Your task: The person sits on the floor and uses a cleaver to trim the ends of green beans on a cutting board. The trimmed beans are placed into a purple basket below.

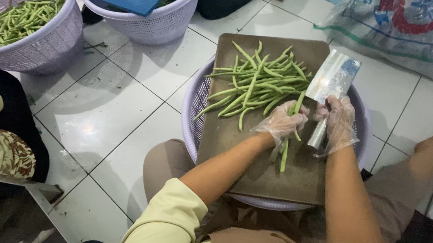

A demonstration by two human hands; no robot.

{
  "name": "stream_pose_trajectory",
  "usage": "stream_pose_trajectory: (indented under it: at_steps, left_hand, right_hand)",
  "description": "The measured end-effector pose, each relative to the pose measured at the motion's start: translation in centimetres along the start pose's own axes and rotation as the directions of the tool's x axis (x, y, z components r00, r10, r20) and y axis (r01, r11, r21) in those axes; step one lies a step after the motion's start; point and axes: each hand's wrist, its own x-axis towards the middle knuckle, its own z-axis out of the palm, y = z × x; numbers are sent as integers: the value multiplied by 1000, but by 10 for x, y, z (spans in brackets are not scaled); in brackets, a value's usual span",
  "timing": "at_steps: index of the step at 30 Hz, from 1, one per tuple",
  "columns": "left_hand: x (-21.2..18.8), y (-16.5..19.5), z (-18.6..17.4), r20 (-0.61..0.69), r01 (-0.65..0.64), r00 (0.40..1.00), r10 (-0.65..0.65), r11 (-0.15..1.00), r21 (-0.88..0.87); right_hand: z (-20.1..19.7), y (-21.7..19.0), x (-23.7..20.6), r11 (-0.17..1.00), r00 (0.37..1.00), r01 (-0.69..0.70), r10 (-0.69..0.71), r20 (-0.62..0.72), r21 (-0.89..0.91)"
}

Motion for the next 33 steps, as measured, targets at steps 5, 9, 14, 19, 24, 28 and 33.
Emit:
stream_pose_trajectory:
  at_steps: [5,9,14,19,24,28,33]
  left_hand:
    - [-5,4,-4,69,-26,997,29,999,-47]
    - [-6,10,-8,52,15,999,-13,999,-35]
    - [-5,16,-15,-10,11,1000,-13,984,-176]
    - [-12,19,-23,-22,-14,1000,9,977,-211]
    - [-22,13,-28,-15,-46,999,44,979,-199]
    - [-19,11,-27,38,-53,998,58,991,-119]
    - [-31,17,-8,17,152,980,-200,795,587]
  right_hand:
    - [1,0,-6,993,998,41,-45,-36,-110]
    - [4,-3,-7,999,999,4,-5,-39,-42]
    - [6,-6,-6,990,993,-101,106,-48,99]
    - [0,-7,-13,995,994,-76,80,-72,61]
    - [-9,-29,-28,923,990,-133,143,-2,360]
    - [-43,-64,-53,809,996,-6,-51,80,587]
    - [-156,-58,-114,914,924,137,-257,282,382]
